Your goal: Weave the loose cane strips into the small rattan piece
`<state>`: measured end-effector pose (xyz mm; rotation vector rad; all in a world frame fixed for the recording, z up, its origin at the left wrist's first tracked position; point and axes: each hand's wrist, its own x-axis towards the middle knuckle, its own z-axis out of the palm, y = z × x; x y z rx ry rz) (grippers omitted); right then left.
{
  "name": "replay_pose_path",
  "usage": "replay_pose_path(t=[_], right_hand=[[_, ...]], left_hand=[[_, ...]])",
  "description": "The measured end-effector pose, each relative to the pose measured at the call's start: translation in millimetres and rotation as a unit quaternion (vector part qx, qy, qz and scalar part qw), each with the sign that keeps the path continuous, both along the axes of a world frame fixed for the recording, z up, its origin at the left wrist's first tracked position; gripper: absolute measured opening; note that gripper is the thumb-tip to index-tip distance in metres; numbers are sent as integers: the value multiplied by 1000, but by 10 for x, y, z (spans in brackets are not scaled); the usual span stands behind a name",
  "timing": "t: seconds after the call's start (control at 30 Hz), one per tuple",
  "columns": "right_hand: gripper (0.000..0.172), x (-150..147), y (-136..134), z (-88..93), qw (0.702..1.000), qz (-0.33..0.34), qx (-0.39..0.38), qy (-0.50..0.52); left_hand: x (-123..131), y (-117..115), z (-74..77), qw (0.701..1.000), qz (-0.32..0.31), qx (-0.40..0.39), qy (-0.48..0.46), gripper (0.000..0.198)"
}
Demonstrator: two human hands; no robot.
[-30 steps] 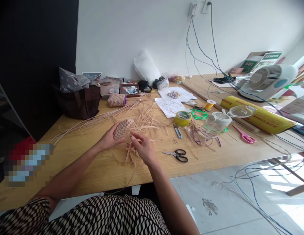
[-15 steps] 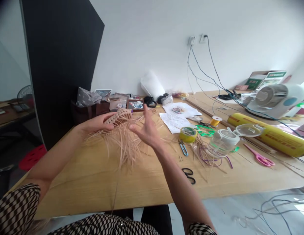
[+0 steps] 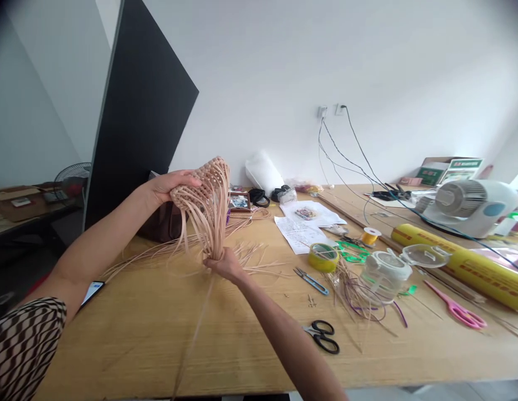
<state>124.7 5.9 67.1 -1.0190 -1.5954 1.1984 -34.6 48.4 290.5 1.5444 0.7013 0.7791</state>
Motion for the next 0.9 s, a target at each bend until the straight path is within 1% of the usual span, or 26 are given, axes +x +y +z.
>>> replay_pose_path(t=[0.07, 0.13, 0.17, 0.23, 0.27, 0.3, 0.37, 0.4, 0.43, 0.47, 0.53, 0.6, 0.67, 0.73, 0.77, 0.83, 0.87, 0.9], right_hand=[[31, 234, 110, 72, 999, -10, 16, -28], [34, 453, 201, 234, 997, -6, 35, -62], [37, 533, 234, 347, 995, 12, 60, -78], [53, 600, 261, 610, 987, 46, 137, -75], [65, 581, 253, 748, 981, 32, 183, -60], [78, 531, 229, 879, 972, -11, 229, -44], [103, 359, 144, 1091, 942, -133, 306, -48], [113, 253, 93, 1160, 920, -184, 337, -76], [120, 147, 45, 1200, 899, -216, 363, -114], [122, 49, 7, 1212, 881, -237, 380, -153], [118, -87, -19, 1163, 854, -269, 392, -210], [110, -113, 32, 1056, 838, -306, 384, -238], [104, -35, 137, 936, 833, -331, 359, -260], [93, 114, 259, 829, 838, -324, 315, -305], [83, 203, 315, 783, 842, -306, 287, -339], [52, 388, 408, 710, 846, -250, 232, -411], [35, 480, 444, 688, 845, -228, 212, -435], [24, 568, 474, 678, 843, -212, 198, -453]], left_hand=[[-113, 49, 43, 998, 58, 15, -30, 28], [-206, 111, 36, 989, 130, 27, -60, 25], [-230, 142, 13, 984, 161, 31, -69, 25], [-219, 191, -62, 976, 202, 37, -70, 27], [-184, 208, -108, 974, 214, 41, -59, 28], [-134, 219, -155, 971, 229, 51, -48, 31], [-9, 224, -239, 966, 248, 67, -25, 39], [56, 218, -270, 966, 248, 66, -19, 42], [116, 207, -291, 970, 236, 55, -17, 43], [166, 191, -304, 975, 218, 35, -18, 41], [231, 150, -307, 984, 177, -22, -31, 32], [240, 102, -299, 986, 142, -82, -41, 22], [192, 59, -299, 984, 118, -127, -45, 18], [91, 30, -313, 982, 102, -155, -47, 19], [24, 22, -323, 980, 101, -163, -50, 20], [-140, 15, -348, 978, 111, -167, -61, 21], [-233, 15, -362, 977, 123, -163, -68, 21], [-330, 16, -377, 975, 138, -155, -77, 21]])
